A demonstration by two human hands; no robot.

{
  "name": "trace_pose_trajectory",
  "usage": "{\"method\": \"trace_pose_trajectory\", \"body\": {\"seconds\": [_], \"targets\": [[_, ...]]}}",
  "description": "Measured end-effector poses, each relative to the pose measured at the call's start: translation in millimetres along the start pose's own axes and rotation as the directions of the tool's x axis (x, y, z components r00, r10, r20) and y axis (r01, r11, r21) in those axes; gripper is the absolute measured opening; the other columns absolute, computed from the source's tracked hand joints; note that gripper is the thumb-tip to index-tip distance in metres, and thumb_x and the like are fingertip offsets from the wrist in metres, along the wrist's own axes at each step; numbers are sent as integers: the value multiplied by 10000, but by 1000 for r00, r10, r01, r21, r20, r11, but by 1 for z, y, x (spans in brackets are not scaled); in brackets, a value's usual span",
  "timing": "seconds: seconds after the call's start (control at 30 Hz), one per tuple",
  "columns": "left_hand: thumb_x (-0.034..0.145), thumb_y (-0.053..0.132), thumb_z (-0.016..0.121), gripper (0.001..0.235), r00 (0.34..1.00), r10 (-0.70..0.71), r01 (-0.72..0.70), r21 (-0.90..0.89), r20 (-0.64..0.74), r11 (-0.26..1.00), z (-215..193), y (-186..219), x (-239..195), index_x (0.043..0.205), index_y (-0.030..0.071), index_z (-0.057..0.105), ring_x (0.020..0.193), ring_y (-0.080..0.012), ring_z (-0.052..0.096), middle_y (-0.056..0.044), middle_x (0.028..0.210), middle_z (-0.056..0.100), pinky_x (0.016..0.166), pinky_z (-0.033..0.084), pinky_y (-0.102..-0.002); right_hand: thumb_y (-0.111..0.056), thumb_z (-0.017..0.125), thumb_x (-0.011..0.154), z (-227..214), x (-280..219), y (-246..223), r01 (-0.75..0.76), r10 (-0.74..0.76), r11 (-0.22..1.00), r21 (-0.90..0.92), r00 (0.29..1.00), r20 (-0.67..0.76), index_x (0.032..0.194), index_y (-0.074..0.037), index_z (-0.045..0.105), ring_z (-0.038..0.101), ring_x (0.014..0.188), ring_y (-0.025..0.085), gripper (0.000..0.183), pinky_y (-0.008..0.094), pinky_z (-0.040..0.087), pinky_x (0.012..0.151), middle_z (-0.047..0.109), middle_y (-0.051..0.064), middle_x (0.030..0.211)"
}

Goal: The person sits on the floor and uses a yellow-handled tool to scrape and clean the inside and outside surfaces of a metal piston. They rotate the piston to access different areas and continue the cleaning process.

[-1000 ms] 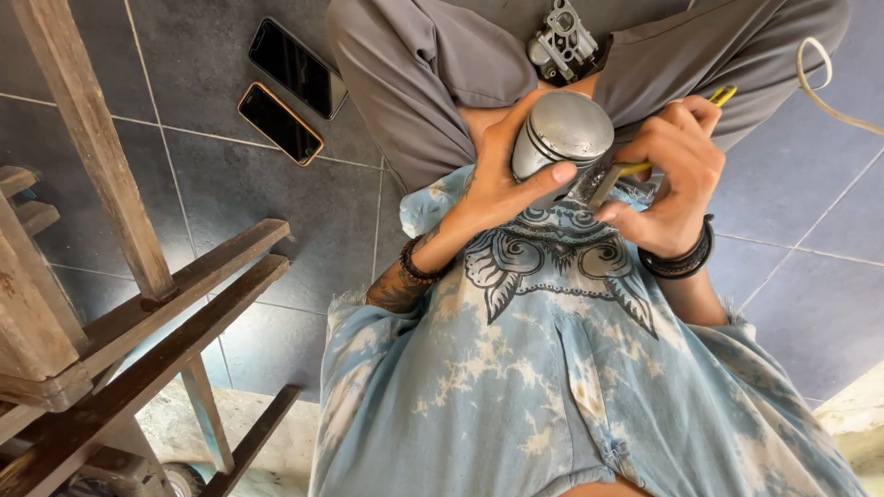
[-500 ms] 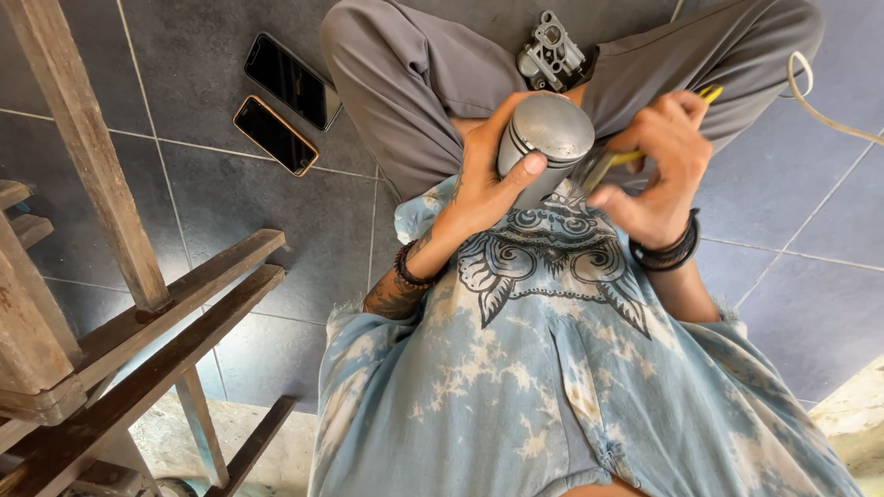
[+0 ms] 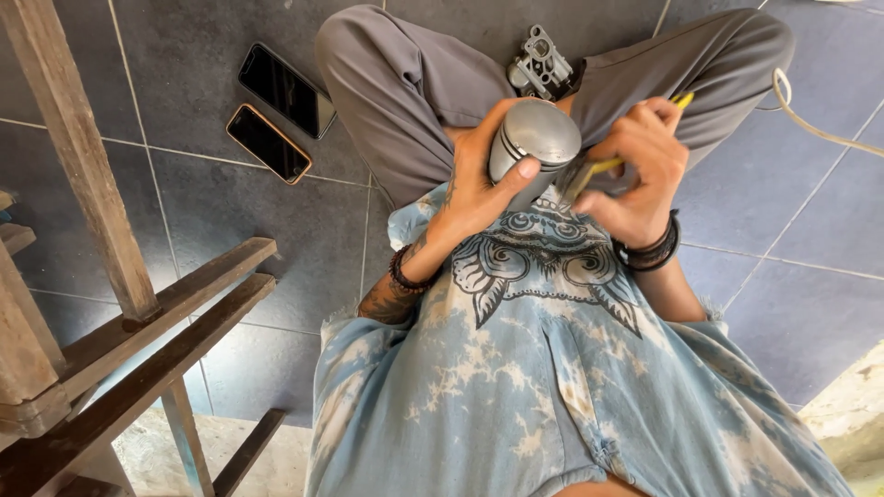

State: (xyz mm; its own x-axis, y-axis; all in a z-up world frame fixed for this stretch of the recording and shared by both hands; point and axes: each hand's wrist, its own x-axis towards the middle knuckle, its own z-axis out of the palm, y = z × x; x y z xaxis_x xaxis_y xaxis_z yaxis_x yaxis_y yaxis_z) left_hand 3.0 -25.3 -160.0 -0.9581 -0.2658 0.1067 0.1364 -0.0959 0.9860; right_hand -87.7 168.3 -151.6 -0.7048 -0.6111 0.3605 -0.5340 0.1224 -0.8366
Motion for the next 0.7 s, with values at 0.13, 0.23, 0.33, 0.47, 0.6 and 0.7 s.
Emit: {"method": "trace_pose_trajectory", "body": {"seconds": [0.13,0.23,0.33,0.47,0.6,0.7], "targets": [[1017,507,596,542,999,5,-6,-30,-33,1000,0,-12,-4,1363,89,594,1061,-148,666,-111,1083,718,932,544,-389,-782,708,866,-3,0,6,-27,27,997,-68,1000,7,766,-75,637,427,636,242,718,437,324,949,384,19,612],[1013,485,606,527,999,8,-9,-33,-44,999,3,-8,-3,1353,82,602,1055,-169,679,-125,1079,723,933,546,-398,-789,703,830,4,4,-15,-20,20,999,-28,1000,9,761,-81,655,436,642,238,713,445,313,969,406,22,606],[1024,449,585,494,999,27,-28,-30,-46,999,0,-6,2,1340,70,606,1064,-171,665,-146,1078,723,931,546,-409,-767,723,818,4,9,-6,17,-17,999,-28,1000,7,766,-79,651,447,643,244,694,453,315,1005,420,19,613],[1025,499,603,514,998,23,-25,-37,-67,999,2,4,4,1337,91,623,1123,-190,645,-149,1095,723,934,534,-407,-731,730,841,-7,11,9,5,-5,998,-55,1000,6,813,-59,646,475,646,257,678,462,320,1029,440,44,639],[1010,463,622,528,998,50,-51,-26,-35,998,2,-8,7,1338,49,615,1122,-214,642,-179,1112,718,938,530,-451,-758,707,805,0,18,-12,66,-67,997,-36,998,-11,804,-96,655,467,649,244,665,475,305,1043,441,31,638],[1006,450,618,517,999,37,-37,-11,-31,999,-1,-5,9,1330,47,613,1069,-174,631,-159,1070,712,929,526,-432,-768,717,785,2,18,2,38,-38,999,6,998,-43,772,-108,647,482,637,208,664,464,317,1056,454,8,614]]}}
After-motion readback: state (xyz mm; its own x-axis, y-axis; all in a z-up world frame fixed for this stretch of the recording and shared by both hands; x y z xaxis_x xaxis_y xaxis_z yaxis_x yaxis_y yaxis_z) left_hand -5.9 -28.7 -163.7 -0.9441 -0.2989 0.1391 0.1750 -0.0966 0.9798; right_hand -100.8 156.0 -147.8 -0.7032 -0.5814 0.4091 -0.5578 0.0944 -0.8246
